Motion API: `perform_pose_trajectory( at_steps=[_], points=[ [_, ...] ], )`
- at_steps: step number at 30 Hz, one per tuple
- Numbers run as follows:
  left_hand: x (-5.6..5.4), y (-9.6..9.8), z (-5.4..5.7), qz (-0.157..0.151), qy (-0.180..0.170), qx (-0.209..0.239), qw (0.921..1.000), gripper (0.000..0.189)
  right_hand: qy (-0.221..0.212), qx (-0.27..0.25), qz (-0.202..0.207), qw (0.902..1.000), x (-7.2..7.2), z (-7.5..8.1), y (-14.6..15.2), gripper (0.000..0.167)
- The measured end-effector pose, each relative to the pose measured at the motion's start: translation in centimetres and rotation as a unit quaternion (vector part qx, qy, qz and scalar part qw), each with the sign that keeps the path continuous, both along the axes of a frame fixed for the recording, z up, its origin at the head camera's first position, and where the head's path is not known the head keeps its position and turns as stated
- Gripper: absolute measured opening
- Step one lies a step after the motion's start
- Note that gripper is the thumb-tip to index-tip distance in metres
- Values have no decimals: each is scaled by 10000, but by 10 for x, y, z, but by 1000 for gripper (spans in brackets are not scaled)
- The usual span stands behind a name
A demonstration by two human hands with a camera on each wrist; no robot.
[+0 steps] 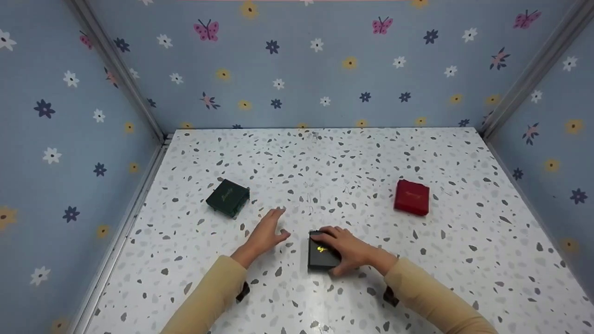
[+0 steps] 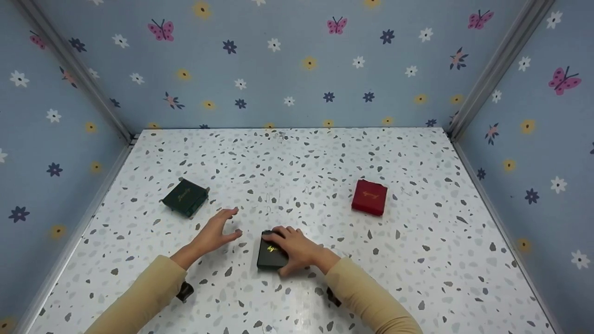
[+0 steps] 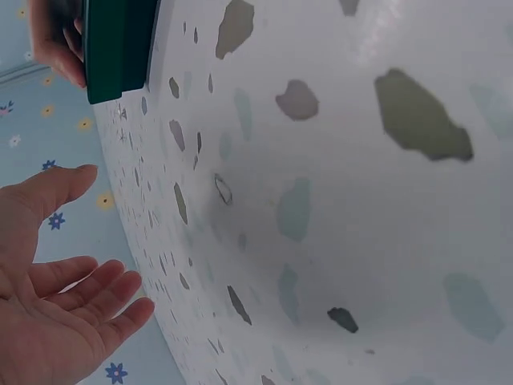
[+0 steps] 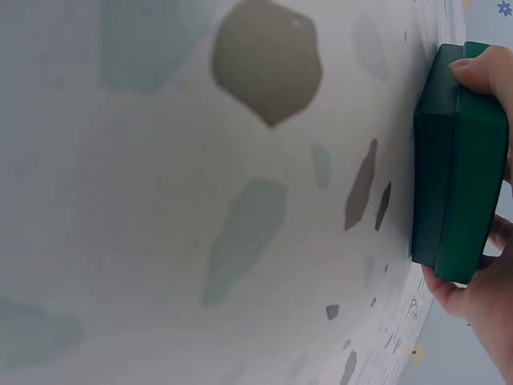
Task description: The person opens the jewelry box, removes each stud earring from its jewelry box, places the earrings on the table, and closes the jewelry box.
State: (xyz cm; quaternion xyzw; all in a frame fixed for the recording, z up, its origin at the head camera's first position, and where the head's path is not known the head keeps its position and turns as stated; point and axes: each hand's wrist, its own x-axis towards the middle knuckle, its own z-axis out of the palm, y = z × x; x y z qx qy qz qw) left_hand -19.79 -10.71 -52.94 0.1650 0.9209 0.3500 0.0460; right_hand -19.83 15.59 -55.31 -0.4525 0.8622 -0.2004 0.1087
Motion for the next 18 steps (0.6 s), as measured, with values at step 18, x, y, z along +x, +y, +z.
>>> perform_pose_trajectory(
  at_steps=[18],
  points=[
    [19, 16, -11, -1019, -176, 584, 9929, 69, 82, -92, 53, 9999, 0, -1, 1, 96]
  ],
)
